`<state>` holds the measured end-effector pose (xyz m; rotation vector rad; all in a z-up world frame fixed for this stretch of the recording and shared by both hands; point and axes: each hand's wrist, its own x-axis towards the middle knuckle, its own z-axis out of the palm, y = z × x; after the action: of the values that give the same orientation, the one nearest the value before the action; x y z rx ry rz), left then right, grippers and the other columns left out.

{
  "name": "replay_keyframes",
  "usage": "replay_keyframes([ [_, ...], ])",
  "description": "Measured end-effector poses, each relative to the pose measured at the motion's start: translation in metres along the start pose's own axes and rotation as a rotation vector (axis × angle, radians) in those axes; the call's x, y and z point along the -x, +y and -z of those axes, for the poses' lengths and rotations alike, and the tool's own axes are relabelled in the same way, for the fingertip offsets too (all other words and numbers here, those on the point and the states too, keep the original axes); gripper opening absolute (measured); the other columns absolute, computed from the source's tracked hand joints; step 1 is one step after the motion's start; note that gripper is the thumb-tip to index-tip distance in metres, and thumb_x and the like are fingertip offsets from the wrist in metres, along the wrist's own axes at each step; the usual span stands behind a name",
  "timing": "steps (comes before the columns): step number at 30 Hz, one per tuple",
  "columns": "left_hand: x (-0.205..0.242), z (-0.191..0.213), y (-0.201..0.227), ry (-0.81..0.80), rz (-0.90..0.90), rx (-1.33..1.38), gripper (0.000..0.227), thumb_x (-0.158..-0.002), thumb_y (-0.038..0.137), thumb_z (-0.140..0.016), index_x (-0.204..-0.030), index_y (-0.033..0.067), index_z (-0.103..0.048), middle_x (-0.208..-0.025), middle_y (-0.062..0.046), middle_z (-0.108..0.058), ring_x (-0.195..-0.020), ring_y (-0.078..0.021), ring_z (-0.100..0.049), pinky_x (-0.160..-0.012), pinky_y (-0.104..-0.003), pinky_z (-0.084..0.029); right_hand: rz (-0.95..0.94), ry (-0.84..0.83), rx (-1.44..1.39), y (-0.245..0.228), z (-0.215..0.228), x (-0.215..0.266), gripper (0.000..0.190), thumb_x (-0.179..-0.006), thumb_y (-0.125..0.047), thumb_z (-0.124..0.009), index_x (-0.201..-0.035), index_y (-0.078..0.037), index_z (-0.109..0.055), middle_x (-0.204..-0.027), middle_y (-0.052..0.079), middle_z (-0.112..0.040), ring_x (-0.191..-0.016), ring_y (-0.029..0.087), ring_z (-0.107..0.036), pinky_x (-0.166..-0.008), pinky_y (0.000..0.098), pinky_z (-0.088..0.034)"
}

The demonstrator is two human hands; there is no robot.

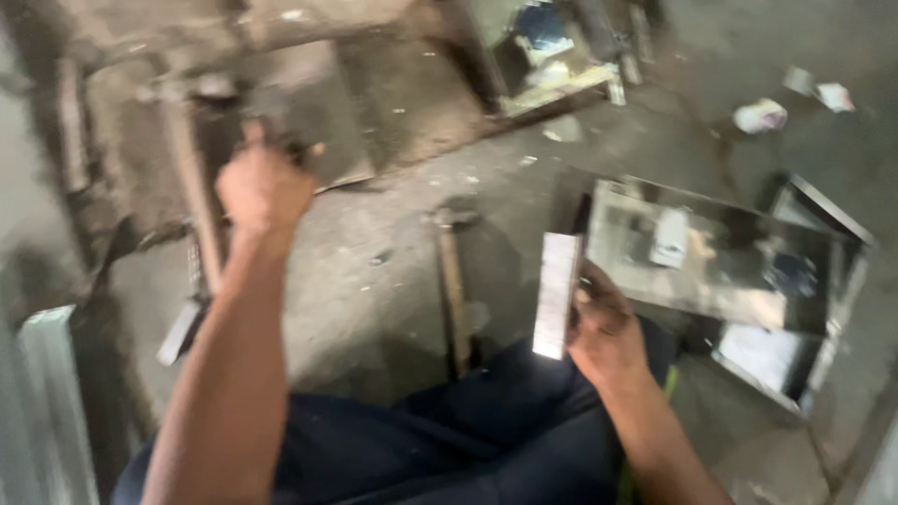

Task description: The person sits on the floor and uses a hammer to drive cylindrical metal pins into a rectangular metal bracket. They repeatedly reposition the bracket and hammer the pins to secure them, then place the finished bracket into a larger metal box.

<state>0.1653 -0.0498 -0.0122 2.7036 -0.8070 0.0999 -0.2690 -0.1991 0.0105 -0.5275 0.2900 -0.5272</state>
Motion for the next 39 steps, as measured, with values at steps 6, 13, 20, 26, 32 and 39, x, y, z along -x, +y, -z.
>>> replay_keyframes([
  [6, 0.044, 0.006, 0.086, 0.144, -0.332, 0.078, 0.029, -0.108, 0.029, -0.065, -0.111, 0.0012, -0.070, -0.081, -0.018, -0.071, -0.069, -0.0360, -0.069, -0.063, -0.045, -0.056, 0.182, 0.271, -0.045, -0.014, -0.019, 0.011, 0.056, -0.089, -0.002, -0.065, -0.143, 0.004, -0.050, -0.111, 0.012, -0.071, -0.095, 0.020, -0.073, -0.082, 0.0325, -0.060],
  [13, 0.164, -0.063, 0.282, -0.809, -0.283, 0.415, 0.079, -0.086, 0.070, -0.068, -0.124, 0.0003, -0.068, -0.115, -0.025, -0.069, -0.113, -0.0407, -0.065, -0.096, -0.049, -0.050, 0.192, 0.573, -0.089, -0.042, -0.033, 0.128, 0.057, -0.090, -0.008, -0.062, -0.143, 0.003, -0.047, -0.126, 0.015, -0.065, -0.112, 0.028, -0.065, -0.094, 0.0402, -0.053],
  [20, 0.197, -0.063, 0.381, -0.740, -0.263, 0.245, 0.076, -0.085, 0.035, -0.068, -0.140, -0.0103, -0.042, -0.107, -0.027, -0.073, -0.099, -0.0402, -0.074, -0.087, -0.047, -0.060, 0.057, 0.818, 0.005, -0.086, -0.016, 0.211, 0.057, -0.083, -0.008, -0.059, -0.139, 0.000, -0.054, -0.123, 0.013, -0.069, -0.114, 0.028, -0.065, -0.098, 0.0439, -0.049],
  [26, 0.242, -0.051, 0.428, -0.812, -0.285, 0.314, 0.050, -0.081, 0.041, -0.070, -0.114, 0.0031, -0.068, -0.110, -0.026, -0.071, -0.104, -0.0416, -0.069, -0.091, -0.050, -0.055, 0.110, 0.834, -0.004, -0.098, -0.013, 0.219, 0.048, -0.091, -0.010, -0.060, -0.138, -0.003, -0.057, -0.124, 0.014, -0.068, -0.114, 0.030, -0.064, -0.099, 0.0474, -0.049],
  [32, 0.241, -0.068, 0.413, -0.958, -0.468, 0.347, 0.044, -0.079, 0.040, -0.069, -0.109, 0.0074, -0.075, -0.111, -0.019, -0.074, -0.105, -0.0367, -0.070, -0.090, -0.047, -0.055, 0.176, 0.760, -0.053, -0.106, -0.015, 0.217, 0.048, -0.089, -0.010, -0.060, -0.136, -0.005, -0.058, -0.126, 0.011, -0.068, -0.117, 0.028, -0.064, -0.101, 0.0455, -0.047],
  [39, 0.181, -0.116, 0.371, -1.158, -0.329, 0.711, 0.032, -0.076, 0.018, -0.067, -0.105, 0.0107, -0.076, -0.098, -0.017, -0.082, -0.096, -0.0315, -0.081, -0.085, -0.042, -0.062, 0.209, 0.825, 0.012, -0.107, -0.003, 0.222, 0.052, -0.090, -0.010, -0.057, -0.141, -0.002, -0.055, -0.131, 0.015, -0.065, -0.122, 0.028, -0.060, -0.105, 0.0440, -0.043],
])
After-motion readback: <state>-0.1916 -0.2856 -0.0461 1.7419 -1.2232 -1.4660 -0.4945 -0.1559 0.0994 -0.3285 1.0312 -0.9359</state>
